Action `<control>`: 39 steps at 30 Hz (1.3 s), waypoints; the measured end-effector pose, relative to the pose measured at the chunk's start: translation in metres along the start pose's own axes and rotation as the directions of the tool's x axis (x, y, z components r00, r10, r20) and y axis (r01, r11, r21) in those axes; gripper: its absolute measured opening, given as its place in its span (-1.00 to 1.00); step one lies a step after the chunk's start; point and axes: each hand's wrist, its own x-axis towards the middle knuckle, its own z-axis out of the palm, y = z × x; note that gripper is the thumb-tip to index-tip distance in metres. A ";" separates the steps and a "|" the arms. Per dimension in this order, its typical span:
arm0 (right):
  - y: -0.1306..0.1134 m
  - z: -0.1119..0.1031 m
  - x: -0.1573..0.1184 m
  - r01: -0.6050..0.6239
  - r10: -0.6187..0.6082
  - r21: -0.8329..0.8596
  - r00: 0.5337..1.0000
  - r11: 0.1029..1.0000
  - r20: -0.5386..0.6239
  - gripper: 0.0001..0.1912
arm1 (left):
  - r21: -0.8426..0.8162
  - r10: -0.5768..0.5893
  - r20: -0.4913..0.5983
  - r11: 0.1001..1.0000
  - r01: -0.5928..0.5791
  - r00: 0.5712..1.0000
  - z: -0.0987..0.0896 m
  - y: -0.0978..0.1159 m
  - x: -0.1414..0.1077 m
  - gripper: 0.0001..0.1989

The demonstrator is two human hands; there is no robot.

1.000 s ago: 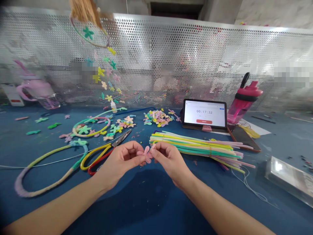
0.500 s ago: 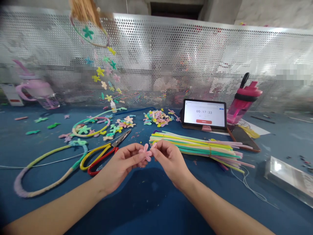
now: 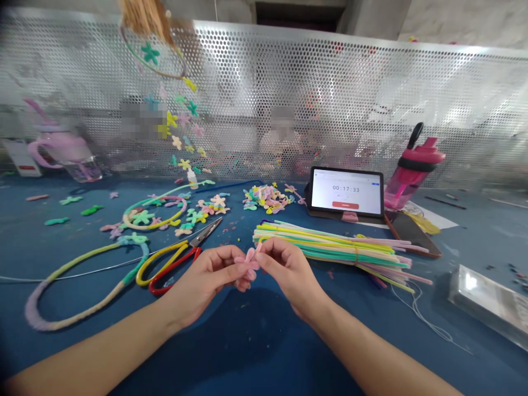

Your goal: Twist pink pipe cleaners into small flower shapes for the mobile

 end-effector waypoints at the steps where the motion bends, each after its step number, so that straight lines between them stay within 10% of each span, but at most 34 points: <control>1: 0.000 0.000 0.000 -0.003 0.003 -0.005 1.000 1.000 0.008 -0.82 | 0.030 0.010 -0.001 0.999 -0.010 1.000 0.000 0.001 0.000 -0.85; 14: 0.003 0.007 -0.007 0.118 -0.172 -0.443 0.982 0.889 -0.082 -0.84 | 0.205 0.097 -0.091 0.976 -0.077 0.991 0.003 -0.003 0.000 -0.81; 22: 0.002 0.008 -0.014 0.350 -0.502 -0.851 0.857 0.392 0.121 -0.91 | 0.242 0.107 -0.131 0.967 -0.073 0.986 0.008 -0.005 -0.002 -0.78; 28: -0.002 0.009 -0.022 0.438 -0.526 -0.889 0.792 0.133 0.311 -0.81 | 0.113 0.097 -0.131 0.990 -0.083 0.987 0.010 -0.007 -0.003 -0.71; 31: -0.005 0.008 -0.017 0.466 -0.565 -0.835 0.788 0.293 0.242 -0.86 | 0.074 0.100 -0.121 0.993 -0.091 0.988 0.008 -0.006 -0.003 -0.72; 36: -0.007 0.001 -0.004 0.266 -0.370 -0.484 0.919 0.834 -0.132 -0.79 | 0.147 0.143 -0.093 0.981 -0.129 0.985 0.006 0.000 -0.004 -0.78; 39: -0.007 -0.002 0.000 0.194 -0.181 -0.421 0.981 0.886 0.071 -0.66 | 0.230 0.155 -0.056 0.963 -0.138 0.986 0.005 0.003 -0.005 -0.79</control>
